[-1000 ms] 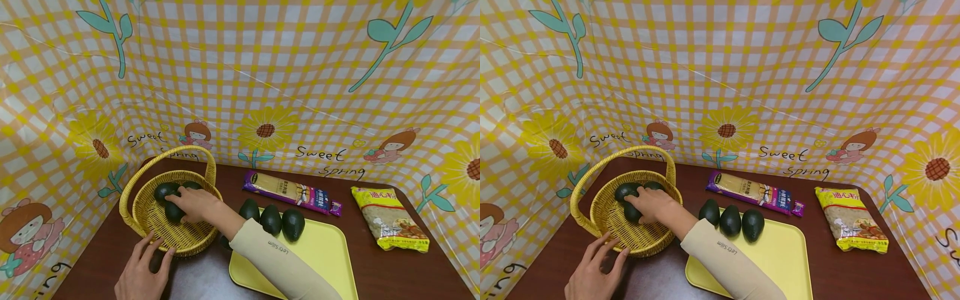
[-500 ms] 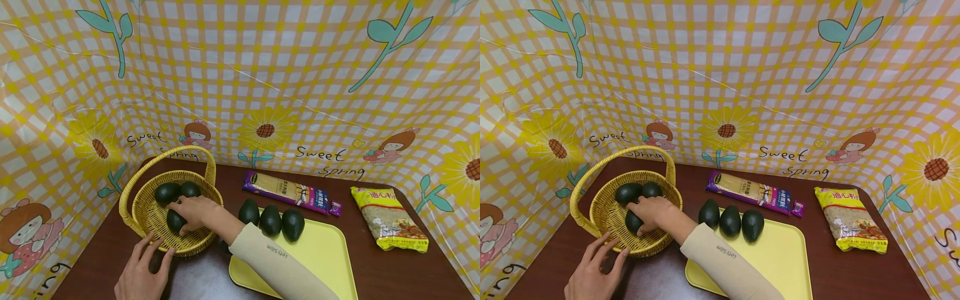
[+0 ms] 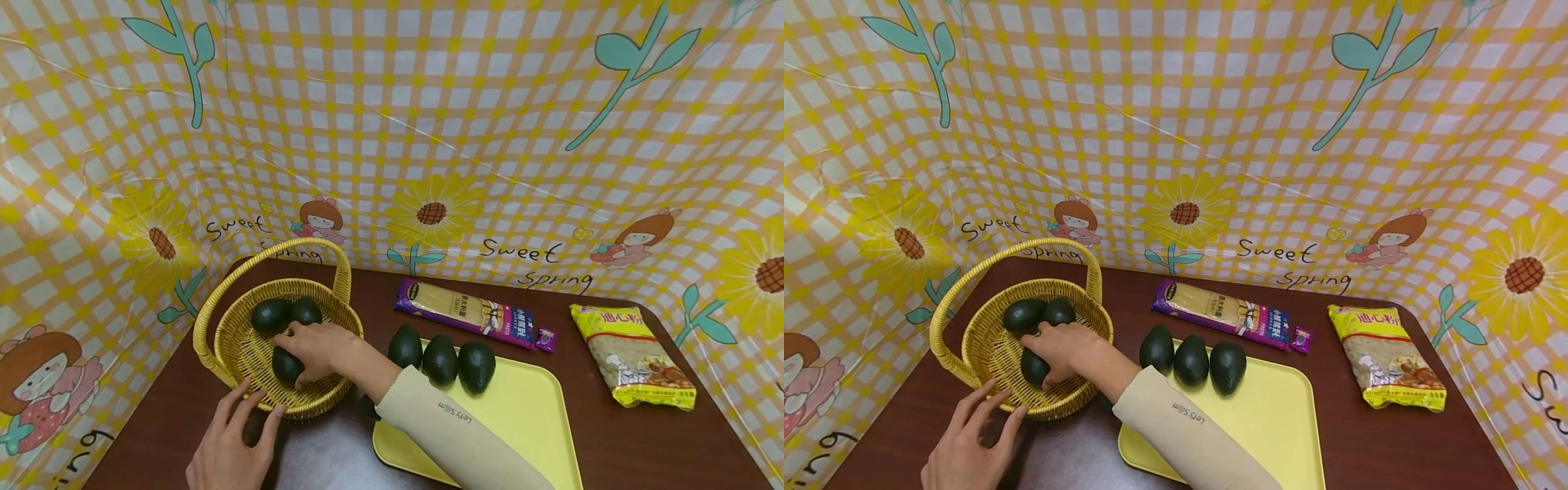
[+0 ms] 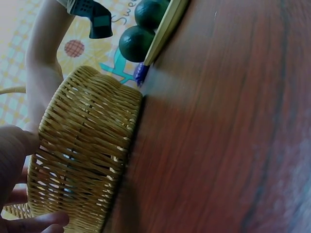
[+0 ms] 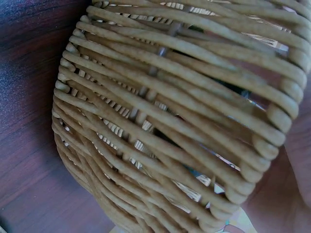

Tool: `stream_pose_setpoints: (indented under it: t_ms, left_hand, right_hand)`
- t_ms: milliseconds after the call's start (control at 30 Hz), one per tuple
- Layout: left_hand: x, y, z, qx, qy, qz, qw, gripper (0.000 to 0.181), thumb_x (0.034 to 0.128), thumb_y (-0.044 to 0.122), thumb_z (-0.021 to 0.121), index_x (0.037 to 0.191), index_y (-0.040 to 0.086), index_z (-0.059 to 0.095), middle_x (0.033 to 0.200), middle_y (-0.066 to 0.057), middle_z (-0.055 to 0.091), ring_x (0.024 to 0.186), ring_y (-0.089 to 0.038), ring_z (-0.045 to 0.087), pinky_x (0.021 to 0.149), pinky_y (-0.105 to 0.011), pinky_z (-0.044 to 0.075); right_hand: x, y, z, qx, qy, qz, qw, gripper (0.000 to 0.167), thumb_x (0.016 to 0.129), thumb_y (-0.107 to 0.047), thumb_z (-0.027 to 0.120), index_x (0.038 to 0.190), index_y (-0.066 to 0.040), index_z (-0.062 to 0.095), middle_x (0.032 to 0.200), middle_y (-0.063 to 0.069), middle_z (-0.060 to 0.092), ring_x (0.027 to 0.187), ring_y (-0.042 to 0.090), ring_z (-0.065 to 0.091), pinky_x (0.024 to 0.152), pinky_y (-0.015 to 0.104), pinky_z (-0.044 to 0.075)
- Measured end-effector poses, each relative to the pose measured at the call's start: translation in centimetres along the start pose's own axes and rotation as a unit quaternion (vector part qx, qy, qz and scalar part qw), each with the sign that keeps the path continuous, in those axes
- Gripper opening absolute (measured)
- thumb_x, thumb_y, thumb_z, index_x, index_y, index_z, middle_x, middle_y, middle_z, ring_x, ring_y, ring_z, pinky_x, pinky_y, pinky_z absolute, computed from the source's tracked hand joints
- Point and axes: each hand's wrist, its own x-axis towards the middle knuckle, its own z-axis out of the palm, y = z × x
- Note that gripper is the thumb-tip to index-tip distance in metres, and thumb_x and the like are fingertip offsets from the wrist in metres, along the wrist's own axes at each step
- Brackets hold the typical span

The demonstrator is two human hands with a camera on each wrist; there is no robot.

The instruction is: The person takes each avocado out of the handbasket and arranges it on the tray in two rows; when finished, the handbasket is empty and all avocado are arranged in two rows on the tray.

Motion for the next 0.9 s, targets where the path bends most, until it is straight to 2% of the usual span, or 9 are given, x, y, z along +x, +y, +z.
stream_pose_setpoints:
  t_ms: [433,667,900]
  left_hand:
    - [0.2,0.0,-0.2,0.004,-0.020,-0.009,0.9998,0.042,0.0853,0.039,0.094,0.119,0.016,0.084,0.136,-0.007,0.072,0.072,-0.032,0.072,0.048,-0.046,0.053]
    - [0.3,0.1,-0.3,0.001,-0.013,-0.005,0.9999,0.042,0.0849,0.039,0.094,0.118,0.016,0.084,0.136,-0.007,0.072,0.071,-0.033,0.072,0.048,-0.046,0.052]
    - [0.2,0.1,-0.4,0.006,-0.020,-0.009,0.9997,0.042,0.0856,0.040,0.093,0.119,0.016,0.084,0.136,-0.007,0.072,0.074,-0.034,0.073,0.050,-0.049,0.054]
  right_hand:
    - [-0.7,0.5,-0.2,0.008,0.019,-0.012,0.9997,0.090,0.089,-0.055,0.087,0.164,-0.031,0.045,0.158,0.006,0.052,0.120,0.019,0.070,0.100,0.036,0.059]
    - [-1.6,0.6,-0.9,0.015,0.042,-0.019,0.9988,0.087,0.091,-0.054,0.086,0.164,-0.032,0.045,0.156,0.009,0.054,0.118,0.021,0.071,0.099,0.034,0.060]
    - [-3.0,0.7,-1.1,0.036,0.062,-0.022,0.9972,0.086,0.091,-0.052,0.086,0.164,-0.032,0.045,0.156,0.010,0.054,0.117,0.023,0.072,0.096,0.035,0.060]
